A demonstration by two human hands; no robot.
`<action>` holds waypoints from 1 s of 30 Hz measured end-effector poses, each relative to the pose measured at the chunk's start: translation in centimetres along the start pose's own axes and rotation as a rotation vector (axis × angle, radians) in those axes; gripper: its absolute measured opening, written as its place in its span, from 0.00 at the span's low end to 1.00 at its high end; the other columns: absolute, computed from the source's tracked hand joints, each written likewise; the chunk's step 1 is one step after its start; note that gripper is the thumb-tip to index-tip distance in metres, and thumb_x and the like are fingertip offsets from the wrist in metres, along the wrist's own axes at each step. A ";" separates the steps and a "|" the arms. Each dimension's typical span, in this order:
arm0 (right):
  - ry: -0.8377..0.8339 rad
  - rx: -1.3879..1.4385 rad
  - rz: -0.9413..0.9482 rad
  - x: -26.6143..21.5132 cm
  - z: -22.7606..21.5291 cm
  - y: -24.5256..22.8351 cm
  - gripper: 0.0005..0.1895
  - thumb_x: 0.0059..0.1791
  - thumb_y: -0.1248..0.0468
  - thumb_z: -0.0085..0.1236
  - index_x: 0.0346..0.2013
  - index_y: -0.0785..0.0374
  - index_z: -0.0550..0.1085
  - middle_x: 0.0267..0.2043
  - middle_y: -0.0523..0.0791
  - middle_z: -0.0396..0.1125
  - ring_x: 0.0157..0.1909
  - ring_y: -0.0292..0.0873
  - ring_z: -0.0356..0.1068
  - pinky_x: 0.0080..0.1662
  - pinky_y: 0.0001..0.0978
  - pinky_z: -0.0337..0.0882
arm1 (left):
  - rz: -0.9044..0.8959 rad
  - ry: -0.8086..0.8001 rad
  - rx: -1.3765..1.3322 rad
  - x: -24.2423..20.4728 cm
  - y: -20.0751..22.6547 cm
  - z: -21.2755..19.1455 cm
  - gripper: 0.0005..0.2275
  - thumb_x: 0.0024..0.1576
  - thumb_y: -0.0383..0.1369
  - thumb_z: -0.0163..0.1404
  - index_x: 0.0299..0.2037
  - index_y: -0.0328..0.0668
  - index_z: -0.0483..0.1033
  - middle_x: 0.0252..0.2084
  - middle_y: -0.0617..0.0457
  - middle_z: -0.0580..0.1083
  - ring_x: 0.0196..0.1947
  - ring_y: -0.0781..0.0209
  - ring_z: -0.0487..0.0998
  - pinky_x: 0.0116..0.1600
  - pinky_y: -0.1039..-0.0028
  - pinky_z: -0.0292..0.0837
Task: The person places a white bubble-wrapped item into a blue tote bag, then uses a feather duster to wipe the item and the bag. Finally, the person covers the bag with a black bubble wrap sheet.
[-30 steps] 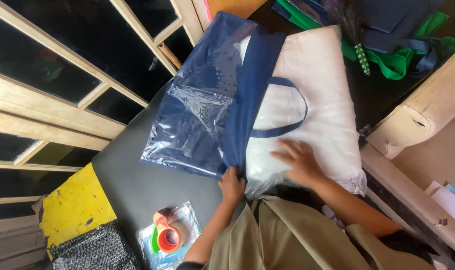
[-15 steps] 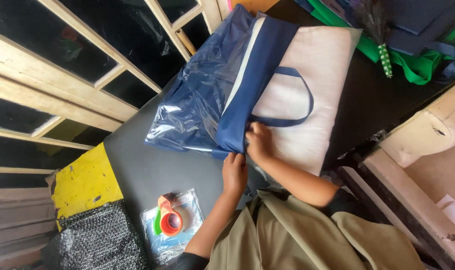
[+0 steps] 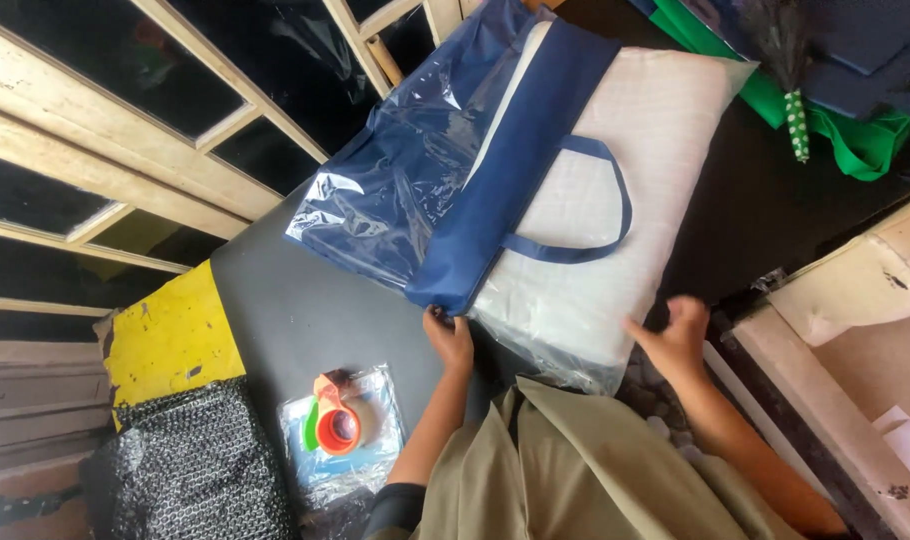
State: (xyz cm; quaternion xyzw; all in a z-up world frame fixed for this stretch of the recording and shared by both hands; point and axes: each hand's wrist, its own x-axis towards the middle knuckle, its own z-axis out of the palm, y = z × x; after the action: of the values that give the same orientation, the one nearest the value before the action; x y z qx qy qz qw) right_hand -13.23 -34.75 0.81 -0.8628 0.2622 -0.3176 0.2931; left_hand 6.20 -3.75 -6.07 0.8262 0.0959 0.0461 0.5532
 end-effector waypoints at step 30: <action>-0.938 0.621 0.783 5.2 18.9 -34.0 0.41 0.40 0.52 0.75 0.55 0.79 0.70 0.50 0.58 0.69 0.55 0.49 0.70 0.55 0.44 0.69 | 0.435 -0.210 -0.019 -2.1 5.9 -8.8 0.06 0.63 0.28 0.52 0.38 0.35 0.81 0.36 0.37 0.78 0.39 0.35 0.80 0.46 0.53 0.75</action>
State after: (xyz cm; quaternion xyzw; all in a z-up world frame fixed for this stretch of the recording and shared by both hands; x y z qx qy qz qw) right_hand 12.51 -8.13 13.84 -0.6269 0.2970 0.1586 0.7026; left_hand 3.15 1.53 2.83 0.8223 -0.1428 0.0789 0.5451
